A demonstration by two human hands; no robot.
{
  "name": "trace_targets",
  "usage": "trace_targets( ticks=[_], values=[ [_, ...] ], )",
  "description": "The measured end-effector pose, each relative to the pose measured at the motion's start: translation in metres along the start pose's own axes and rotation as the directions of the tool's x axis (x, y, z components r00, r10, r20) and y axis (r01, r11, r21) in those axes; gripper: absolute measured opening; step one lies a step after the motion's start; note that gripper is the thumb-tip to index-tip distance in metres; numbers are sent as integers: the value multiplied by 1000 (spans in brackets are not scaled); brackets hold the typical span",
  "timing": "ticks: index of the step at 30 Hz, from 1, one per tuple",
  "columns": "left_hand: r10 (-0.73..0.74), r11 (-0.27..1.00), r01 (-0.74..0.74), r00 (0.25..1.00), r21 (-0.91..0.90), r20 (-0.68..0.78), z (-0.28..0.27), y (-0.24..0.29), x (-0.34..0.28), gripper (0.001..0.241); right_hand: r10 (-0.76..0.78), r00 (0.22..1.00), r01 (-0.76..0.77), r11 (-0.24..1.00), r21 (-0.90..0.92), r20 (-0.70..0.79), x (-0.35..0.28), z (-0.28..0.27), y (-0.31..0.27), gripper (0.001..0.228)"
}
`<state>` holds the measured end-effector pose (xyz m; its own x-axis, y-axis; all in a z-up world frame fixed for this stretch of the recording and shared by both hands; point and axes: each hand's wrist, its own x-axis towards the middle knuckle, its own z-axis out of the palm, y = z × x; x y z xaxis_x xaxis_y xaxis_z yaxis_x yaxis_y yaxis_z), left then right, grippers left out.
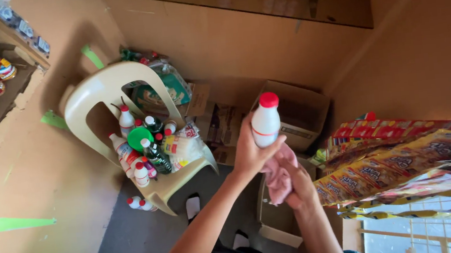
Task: Clean and arrange product bottles and cotton swab packs onto grocery shelves.
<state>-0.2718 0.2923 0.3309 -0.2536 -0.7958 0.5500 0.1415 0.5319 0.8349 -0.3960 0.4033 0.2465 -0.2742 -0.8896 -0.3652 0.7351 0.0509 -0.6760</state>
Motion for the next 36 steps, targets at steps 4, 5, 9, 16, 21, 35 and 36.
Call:
trace_targets(
  ticks=[4, 5, 9, 16, 21, 35, 36],
  values=[
    [-389, 921, 389, 921, -41, -13, -17, -8, 10, 74, -68, 878, -70, 961, 267, 474, 2, -44, -18, 50],
    [-537, 771, 535, 838, -346, 99, -18, -27, 1, 65, -220, 910, 144, 963, 229, 351, -11, -21, -34, 42],
    [-581, 561, 625, 764, -542, 280, 5, -67, -36, 66, -447, 894, 444, 892, -83, -21, -63, 113, -59, 53],
    [-599, 591, 748, 657, -301, 457, -2, -29, -41, 51, -654, 411, 563, -366, -741, 635, -36, 135, -78, 36],
    [-536, 301, 792, 601, -531, 592, -11, 22, -34, 53, -719, 629, 652, 281, -704, 296, -24, 130, -95, 36],
    [-699, 283, 649, 644, -706, 312, -49, -32, -14, 51, -469, 844, 410, 250, -877, 261, -83, 27, -13, 62],
    [-692, 223, 627, 642, -747, 332, -51, -30, -12, 49, -429, 895, 312, 411, -857, 120, -76, 9, -14, 59]
  ],
)
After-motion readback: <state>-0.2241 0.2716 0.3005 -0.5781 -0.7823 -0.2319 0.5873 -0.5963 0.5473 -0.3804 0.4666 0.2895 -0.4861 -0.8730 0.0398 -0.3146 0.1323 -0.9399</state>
